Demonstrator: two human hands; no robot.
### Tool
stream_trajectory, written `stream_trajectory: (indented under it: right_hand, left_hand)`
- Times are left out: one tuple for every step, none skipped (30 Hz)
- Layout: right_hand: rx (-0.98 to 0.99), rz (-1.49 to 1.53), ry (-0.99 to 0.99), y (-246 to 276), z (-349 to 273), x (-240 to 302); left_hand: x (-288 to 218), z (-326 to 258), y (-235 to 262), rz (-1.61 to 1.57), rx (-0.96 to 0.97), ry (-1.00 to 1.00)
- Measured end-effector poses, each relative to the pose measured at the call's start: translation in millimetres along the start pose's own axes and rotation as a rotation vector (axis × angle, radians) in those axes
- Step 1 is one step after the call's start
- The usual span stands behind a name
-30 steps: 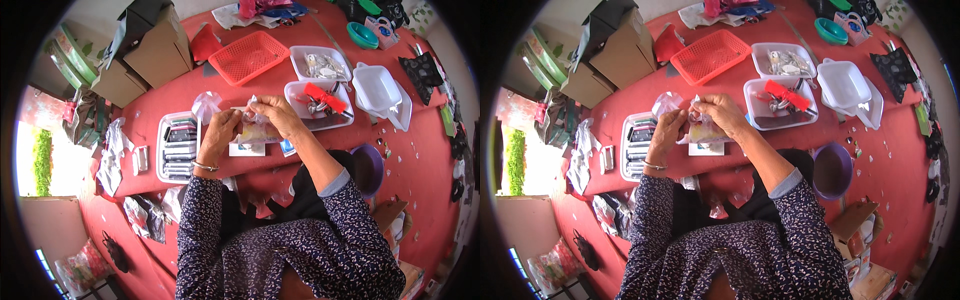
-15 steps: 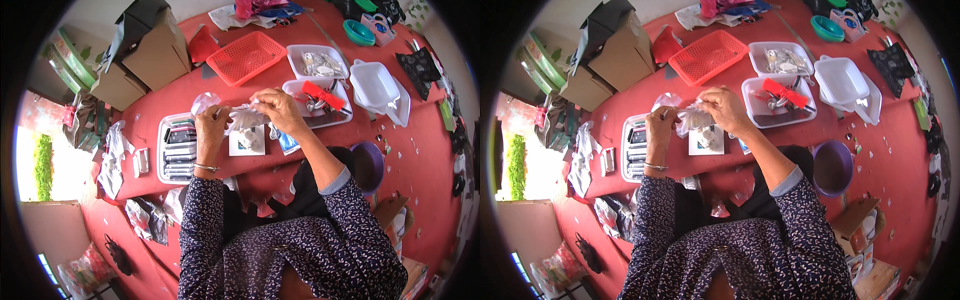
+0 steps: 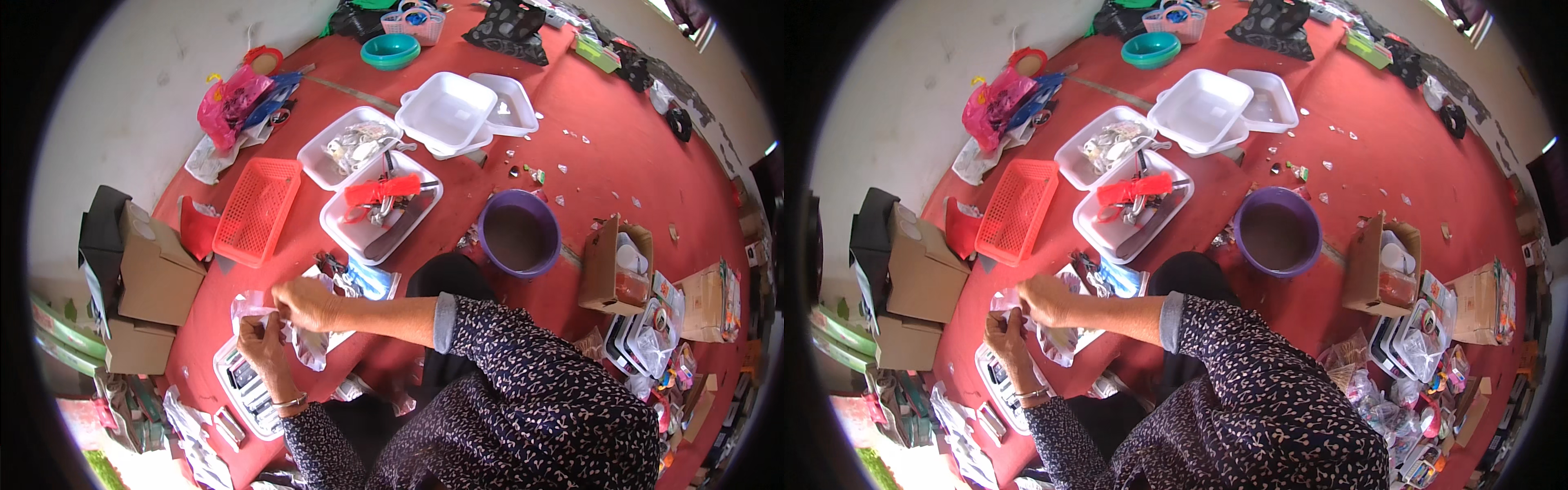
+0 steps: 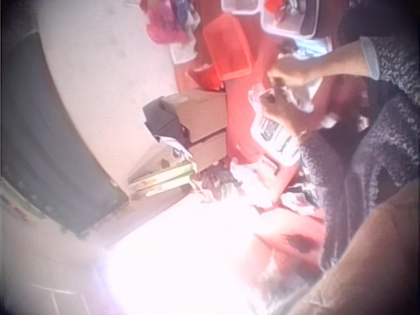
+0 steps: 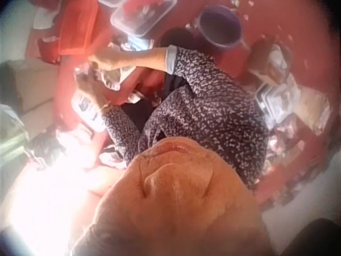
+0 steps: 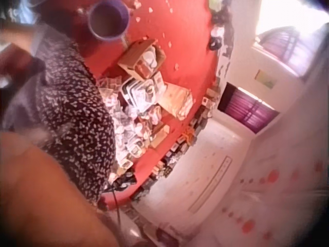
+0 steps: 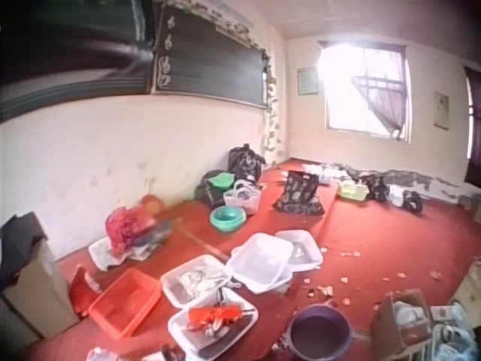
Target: The person sits on a red floor mat and packs small items into clear plastic bags. They handle star-shaped paper cutouts, small metal objects, and printed cards, placing them into bags and arranging them on the floor.
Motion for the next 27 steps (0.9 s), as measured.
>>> stream_trajectory:
  right_hand:
    - [-0.004, -0.07, 0.022, -3, -2, 1]
    - [-0.007, -0.14, 0.044, -3, -3, 1]
    - [-0.002, -0.086, 0.051, 3, -4, 8]
    - [0.082, -0.111, 0.061, -2, -4, 6]
    - [0.166, -0.136, 0.071, -7, -3, 2]
    - [0.254, -0.155, 0.085, -12, -2, 6]
    - [0.358, -0.113, 0.053, -16, -5, 7]
    - [0.364, -0.107, 0.069, -15, -5, 12]
    - [0.366, -0.108, 0.077, -13, -8, 15]
    - [0.369, -0.108, 0.085, -12, -10, 16]
    - [0.339, -0.18, 0.047, -16, -10, 8]
    - [0.327, -0.193, 0.064, -14, -10, 12]
    - [0.316, -0.206, 0.081, -11, -11, 17]
    - [0.305, -0.218, 0.098, -10, -11, 21]
    - [0.307, -0.243, 0.126, -10, -11, 22]
    - [0.31, -0.268, 0.154, -11, -12, 22]
    - [0.313, -0.293, 0.183, -12, -12, 22]
    - [0.305, -0.309, 0.187, -14, -12, 19]
    - [0.297, -0.326, 0.192, -16, -11, 15]
    - [0.288, -0.344, 0.196, -17, -11, 12]
    - [0.239, -0.307, 0.193, -15, -10, 11]
    - [0.217, -0.257, 0.189, -14, -9, 8]
    - [0.196, -0.209, 0.183, -14, -6, 3]
    - [0.176, -0.155, 0.178, -11, -3, 3]
    - [0.164, -0.209, 0.209, -2, -3, 8]
    - [0.17, -0.241, 0.265, -3, -1, 4]
    - [0.173, -0.269, 0.329, -7, 2, 3]
  left_hand:
    - [0, 0, -2, 0.009, 0.011, -0.019]
    - [4, 0, -4, -0.014, 0.007, -0.026]
    - [-1, -1, -3, -0.042, -0.004, -0.009]
    - [-5, -3, -4, -0.071, -0.015, 0.008]
    - [0, 0, -2, -0.124, -0.025, 0.039]
    - [6, 1, 2, -0.13, -0.021, 0.035]
    - [11, 1, 6, -0.137, -0.017, 0.031]
    - [14, 2, 8, -0.143, -0.013, 0.028]
    - [5, 1, 4, -0.089, 0.015, 0.015]
    - [4, 2, 2, -0.098, 0.013, 0.0]
    - [5, 2, 0, -0.107, 0.009, -0.015]
    - [7, 2, 2, -0.109, 0.0, -0.03]
    - [9, 4, 6, -0.105, -0.014, -0.071]
    - [10, 4, 10, -0.118, -0.021, -0.068]
    - [7, 3, 9, -0.134, -0.025, -0.064]
    - [5, 2, 10, -0.15, -0.03, -0.06]
    - [3, 2, 9, -0.104, -0.023, -0.081]
    - [2, 2, 9, -0.057, -0.016, -0.1]
    - [0, 1, 8, -0.01, -0.01, -0.117]
    - [-1, 0, 6, -0.041, -0.013, -0.105]
    - [-5, -1, 4, -0.07, -0.016, -0.095]
    - [-7, -1, 2, -0.1, -0.018, -0.085]
    - [6, 0, 4, -0.142, 0.064, -0.06]
    - [3, -1, 1, -0.218, 0.07, -0.046]
    - [-3, -2, -5, -0.295, 0.076, -0.032]
    - [-5, -3, -9, -0.373, 0.082, -0.019]
    - [17, 3, -4, -0.275, 0.195, -0.011]
Point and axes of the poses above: each hand's wrist, its own z-axis towards the middle knuckle, its own y-axis out of the back of the hand, x = y × z, the point moved 6 cm from there along z, towards the middle knuckle, and after that the axes turned 1 degree about -y, right-handed, at the moved point
